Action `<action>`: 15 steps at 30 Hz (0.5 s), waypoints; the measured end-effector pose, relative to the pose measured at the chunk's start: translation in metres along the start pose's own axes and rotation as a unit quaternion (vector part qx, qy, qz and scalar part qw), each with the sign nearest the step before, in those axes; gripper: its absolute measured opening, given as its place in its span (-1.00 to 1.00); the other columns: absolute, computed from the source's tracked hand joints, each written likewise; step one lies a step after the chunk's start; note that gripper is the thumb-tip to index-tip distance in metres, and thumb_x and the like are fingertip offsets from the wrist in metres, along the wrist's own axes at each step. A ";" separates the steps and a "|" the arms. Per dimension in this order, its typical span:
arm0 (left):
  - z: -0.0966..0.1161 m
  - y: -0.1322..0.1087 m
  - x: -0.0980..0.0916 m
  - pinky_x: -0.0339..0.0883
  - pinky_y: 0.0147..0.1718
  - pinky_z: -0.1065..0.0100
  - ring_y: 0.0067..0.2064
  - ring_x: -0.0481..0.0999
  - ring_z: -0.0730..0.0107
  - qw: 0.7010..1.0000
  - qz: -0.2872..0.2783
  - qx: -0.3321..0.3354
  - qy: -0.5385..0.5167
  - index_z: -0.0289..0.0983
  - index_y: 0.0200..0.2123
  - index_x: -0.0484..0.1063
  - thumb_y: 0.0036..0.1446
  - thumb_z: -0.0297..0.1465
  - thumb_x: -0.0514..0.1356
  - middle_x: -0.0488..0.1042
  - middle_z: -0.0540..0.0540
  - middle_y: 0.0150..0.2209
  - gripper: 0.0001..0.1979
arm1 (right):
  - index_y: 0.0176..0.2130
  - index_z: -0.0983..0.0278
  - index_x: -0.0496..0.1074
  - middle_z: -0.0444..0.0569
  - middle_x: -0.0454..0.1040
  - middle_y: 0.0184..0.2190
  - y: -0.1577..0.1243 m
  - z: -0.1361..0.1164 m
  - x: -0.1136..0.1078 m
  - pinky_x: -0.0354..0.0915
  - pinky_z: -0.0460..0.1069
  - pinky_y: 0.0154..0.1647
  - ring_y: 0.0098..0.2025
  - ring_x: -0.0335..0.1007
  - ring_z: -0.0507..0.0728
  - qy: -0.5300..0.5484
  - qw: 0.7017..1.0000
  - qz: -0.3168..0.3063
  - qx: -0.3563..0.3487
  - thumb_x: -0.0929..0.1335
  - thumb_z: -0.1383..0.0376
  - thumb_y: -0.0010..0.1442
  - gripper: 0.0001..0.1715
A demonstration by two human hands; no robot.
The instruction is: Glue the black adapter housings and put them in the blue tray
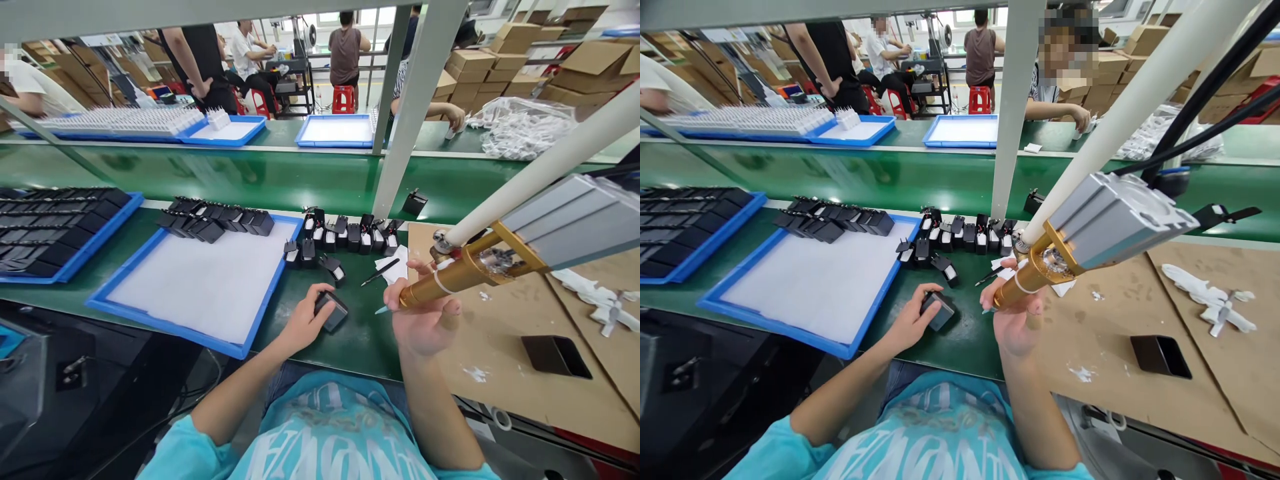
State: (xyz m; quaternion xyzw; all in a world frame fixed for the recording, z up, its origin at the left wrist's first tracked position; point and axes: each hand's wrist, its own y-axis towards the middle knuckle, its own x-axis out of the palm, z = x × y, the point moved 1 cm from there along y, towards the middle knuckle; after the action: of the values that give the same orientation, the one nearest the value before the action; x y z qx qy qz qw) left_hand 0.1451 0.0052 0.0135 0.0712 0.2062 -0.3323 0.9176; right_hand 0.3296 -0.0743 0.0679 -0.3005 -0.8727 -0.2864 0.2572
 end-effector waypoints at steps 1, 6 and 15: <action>0.001 0.000 0.002 0.36 -0.49 0.39 -0.42 0.47 0.40 0.992 0.007 -0.052 -0.117 -0.15 0.06 0.25 0.29 -0.08 0.00 0.43 -0.02 -0.32 -0.61 | -0.10 0.09 0.37 -0.06 0.42 -0.07 0.000 0.000 -0.001 0.27 0.05 -0.63 -0.63 0.33 0.00 -0.001 1.000 0.001 -0.003 0.22 -0.06 0.16 -0.57; 0.014 0.000 0.012 -0.06 -0.82 0.55 -0.72 0.17 0.64 0.828 -0.043 -0.159 -0.537 -0.14 0.07 0.23 0.25 -0.01 0.00 0.32 0.06 -0.45 -0.55 | -0.06 0.09 0.38 -0.06 0.41 -0.07 0.002 0.001 -0.008 0.29 0.06 -0.61 -0.62 0.33 0.00 -0.010 1.000 0.019 -0.001 0.22 -0.08 0.14 -0.51; 0.013 -0.002 0.007 -0.01 -0.79 0.58 -0.68 0.19 0.62 0.815 -0.050 -0.120 -0.565 -0.09 0.09 0.23 0.23 -0.04 0.05 0.33 0.04 -0.45 -0.57 | -0.05 0.09 0.41 -0.07 0.39 -0.07 0.001 -0.002 -0.010 0.26 0.07 -0.60 -0.62 0.35 0.02 -0.004 1.000 0.016 -0.005 0.24 -0.04 0.14 -0.53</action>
State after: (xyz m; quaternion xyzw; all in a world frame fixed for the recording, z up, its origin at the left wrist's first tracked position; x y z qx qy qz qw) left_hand 0.1533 -0.0037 0.0224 -0.2503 -0.3071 -0.3317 0.8562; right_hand 0.3377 -0.0781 0.0635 -0.3167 -0.8675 -0.2853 0.2563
